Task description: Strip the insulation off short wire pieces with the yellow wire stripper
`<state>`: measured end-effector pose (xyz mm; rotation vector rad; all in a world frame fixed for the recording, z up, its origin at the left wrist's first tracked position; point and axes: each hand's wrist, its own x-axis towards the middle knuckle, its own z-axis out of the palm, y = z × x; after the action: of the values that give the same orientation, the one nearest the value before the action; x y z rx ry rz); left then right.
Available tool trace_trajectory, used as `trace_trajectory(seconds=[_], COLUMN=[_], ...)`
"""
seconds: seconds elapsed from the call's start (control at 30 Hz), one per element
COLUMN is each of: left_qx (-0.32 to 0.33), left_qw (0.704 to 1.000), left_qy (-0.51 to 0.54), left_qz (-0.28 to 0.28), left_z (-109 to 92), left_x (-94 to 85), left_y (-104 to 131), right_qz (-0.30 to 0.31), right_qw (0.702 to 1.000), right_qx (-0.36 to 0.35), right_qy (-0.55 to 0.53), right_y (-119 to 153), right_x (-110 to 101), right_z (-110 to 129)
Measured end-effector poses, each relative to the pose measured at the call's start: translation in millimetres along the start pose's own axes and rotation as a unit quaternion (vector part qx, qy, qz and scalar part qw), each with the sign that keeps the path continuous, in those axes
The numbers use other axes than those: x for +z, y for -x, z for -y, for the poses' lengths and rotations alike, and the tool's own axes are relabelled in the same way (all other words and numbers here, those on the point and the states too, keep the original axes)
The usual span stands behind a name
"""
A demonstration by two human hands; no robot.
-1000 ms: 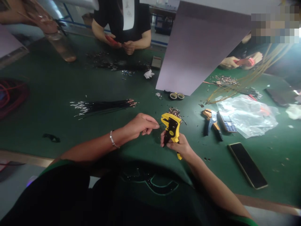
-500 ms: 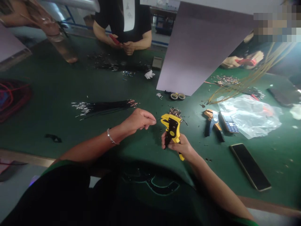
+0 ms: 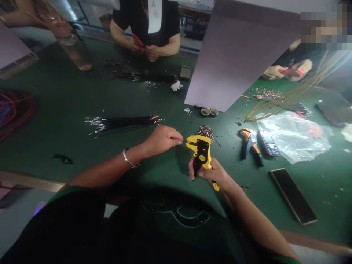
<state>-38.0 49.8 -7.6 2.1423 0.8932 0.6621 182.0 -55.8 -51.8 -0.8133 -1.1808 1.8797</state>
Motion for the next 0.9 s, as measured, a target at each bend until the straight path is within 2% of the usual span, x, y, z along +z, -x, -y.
trace_trajectory(seconds=[0.33,0.5,0.9], left_qx=[0.04,0.062,0.05], left_qw=[0.999,0.998,0.999], left_qy=[-0.002,-0.006,0.0], left_qz=[0.005,0.009,0.015], left_z=[-0.2,-1.0,-3.3], left_x=[-3.1,-4.9,-9.6], left_y=[0.3,-0.1,0.2], right_qz=[0.011,-0.003,0.026], right_qw=[1.0,0.999,0.993], right_qx=[0.011,0.022,0.035], right_qy=[0.002,-0.039,-0.113], right_y=[4.1,5.5,5.6], right_x=[2.9,6.4,7.8], right_z=[0.5,-1.3,1.1])
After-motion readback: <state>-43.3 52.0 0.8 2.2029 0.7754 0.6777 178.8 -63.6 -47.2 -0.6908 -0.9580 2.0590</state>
